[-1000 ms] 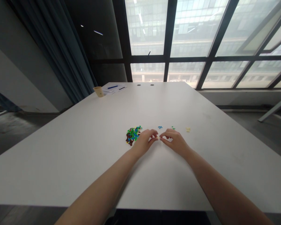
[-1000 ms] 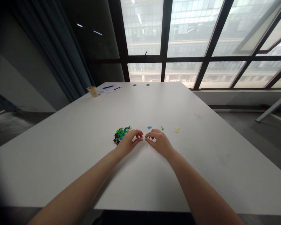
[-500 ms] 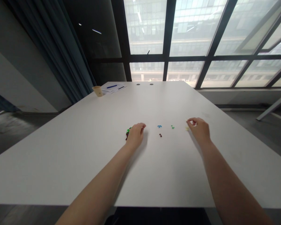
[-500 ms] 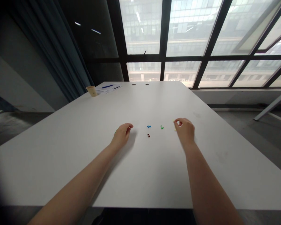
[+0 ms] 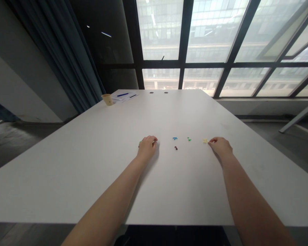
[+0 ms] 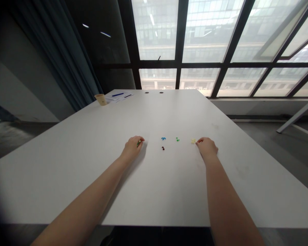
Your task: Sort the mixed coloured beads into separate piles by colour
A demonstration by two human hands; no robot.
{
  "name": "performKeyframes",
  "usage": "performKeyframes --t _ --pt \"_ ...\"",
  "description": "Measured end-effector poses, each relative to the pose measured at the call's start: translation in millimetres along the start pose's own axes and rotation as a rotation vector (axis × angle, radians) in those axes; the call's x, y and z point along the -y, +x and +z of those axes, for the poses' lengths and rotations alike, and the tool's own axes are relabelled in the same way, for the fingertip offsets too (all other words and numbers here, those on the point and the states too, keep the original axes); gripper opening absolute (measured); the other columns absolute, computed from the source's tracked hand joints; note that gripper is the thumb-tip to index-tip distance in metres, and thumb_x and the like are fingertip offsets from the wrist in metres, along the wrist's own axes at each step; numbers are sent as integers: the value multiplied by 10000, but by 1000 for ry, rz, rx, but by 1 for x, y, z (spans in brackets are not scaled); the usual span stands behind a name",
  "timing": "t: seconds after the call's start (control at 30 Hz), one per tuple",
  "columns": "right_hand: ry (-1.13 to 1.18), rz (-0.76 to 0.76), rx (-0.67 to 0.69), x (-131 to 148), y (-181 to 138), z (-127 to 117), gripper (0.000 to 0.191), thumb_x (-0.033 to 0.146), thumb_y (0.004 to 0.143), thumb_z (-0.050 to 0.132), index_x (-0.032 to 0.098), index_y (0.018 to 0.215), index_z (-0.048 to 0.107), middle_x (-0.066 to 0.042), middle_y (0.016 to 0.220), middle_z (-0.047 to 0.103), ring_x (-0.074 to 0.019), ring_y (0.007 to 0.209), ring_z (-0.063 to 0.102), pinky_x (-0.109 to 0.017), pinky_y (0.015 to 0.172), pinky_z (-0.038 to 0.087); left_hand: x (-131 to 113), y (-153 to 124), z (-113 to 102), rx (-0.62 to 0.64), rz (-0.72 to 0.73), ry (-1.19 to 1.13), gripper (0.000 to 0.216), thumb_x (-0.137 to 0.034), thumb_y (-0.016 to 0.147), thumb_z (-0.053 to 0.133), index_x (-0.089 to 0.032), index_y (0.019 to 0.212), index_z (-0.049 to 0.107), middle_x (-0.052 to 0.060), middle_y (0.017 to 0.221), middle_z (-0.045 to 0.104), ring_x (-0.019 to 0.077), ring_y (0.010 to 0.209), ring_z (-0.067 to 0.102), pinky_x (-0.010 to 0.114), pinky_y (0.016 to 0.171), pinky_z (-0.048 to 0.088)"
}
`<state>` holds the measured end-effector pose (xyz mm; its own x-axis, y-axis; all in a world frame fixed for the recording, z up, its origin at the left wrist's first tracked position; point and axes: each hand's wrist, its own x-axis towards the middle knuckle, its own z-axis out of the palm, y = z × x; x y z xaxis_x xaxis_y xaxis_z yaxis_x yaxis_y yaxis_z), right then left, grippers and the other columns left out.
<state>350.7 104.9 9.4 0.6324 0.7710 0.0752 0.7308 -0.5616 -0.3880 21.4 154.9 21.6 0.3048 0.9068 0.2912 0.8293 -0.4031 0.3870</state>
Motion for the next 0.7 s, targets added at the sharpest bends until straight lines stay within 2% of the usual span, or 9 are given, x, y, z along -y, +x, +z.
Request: performKeyframes --t 0.07,0.13,0.23,0.3,0.37,0.47,0.57,0.63,0.7 --pt "77 -50 -54 0 0 -4 177 313 638 582 205 731 686 -55 701 634 -162 611 534 -264 549 364 1 1 -1 -1 -18 -4 216 -143 795 408 -207 879 597 49 946 627 202 933 536 329 816 408" --pt "207 -108 -170 2 -1 -11 208 338 687 543 184 746 670 -32 625 582 -142 568 492 -250 527 337 3 1 -3 -16 -45 4 234 -133 802 392 -209 872 602 44 947 626 202 934 533 328 809 408" --pt "420 -216 -283 10 -7 -21 320 432 762 456 171 620 576 25 488 406 -112 493 391 -236 484 285 6 2 -6 -65 -93 63 264 -142 820 364 -216 860 615 43 941 620 215 931 525 341 779 411" --pt "476 -309 -242 18 -12 -25 400 472 784 413 182 512 460 41 462 303 -98 469 328 -236 465 251 8 2 -7 -72 -118 116 278 -161 828 361 -221 859 631 50 942 612 232 931 519 348 746 414" --pt "415 -391 -149 23 -16 -24 428 474 779 423 187 464 389 43 457 269 -93 465 303 -237 462 236 9 2 -7 -37 -133 148 279 -184 828 374 -227 856 649 56 946 602 243 932 513 349 718 416" --pt "203 -389 -58 20 -14 -17 359 427 754 481 181 493 479 31 466 372 -101 478 355 -234 479 258 7 2 -5 34 -138 151 255 -210 816 414 -240 851 665 54 957 593 243 936 508 338 704 416" --pt "12 -257 -10 5 -5 -10 194 308 733 507 189 741 660 -22 626 572 -129 548 466 -236 518 310 6 2 -3 55 -130 139 236 -223 812 433 -247 852 664 50 970 590 233 949 501 327 715 411" --pt "-72 -174 64 -5 1 -6 278 208 712 494 208 913 685 -62 777 642 -142 609 525 -238 548 342 5 2 -3 55 -129 136 235 -221 815 429 -246 862 658 49 977 590 227 955 498 323 724 408" --pt "-111 -117 136 -10 4 -5 373 151 697 470 224 1000 675 -85 882 662 -150 657 566 -237 567 363 5 3 -3 62 -135 136 238 -215 817 422 -243 870 652 49 982 591 218 960 496 316 732 405"
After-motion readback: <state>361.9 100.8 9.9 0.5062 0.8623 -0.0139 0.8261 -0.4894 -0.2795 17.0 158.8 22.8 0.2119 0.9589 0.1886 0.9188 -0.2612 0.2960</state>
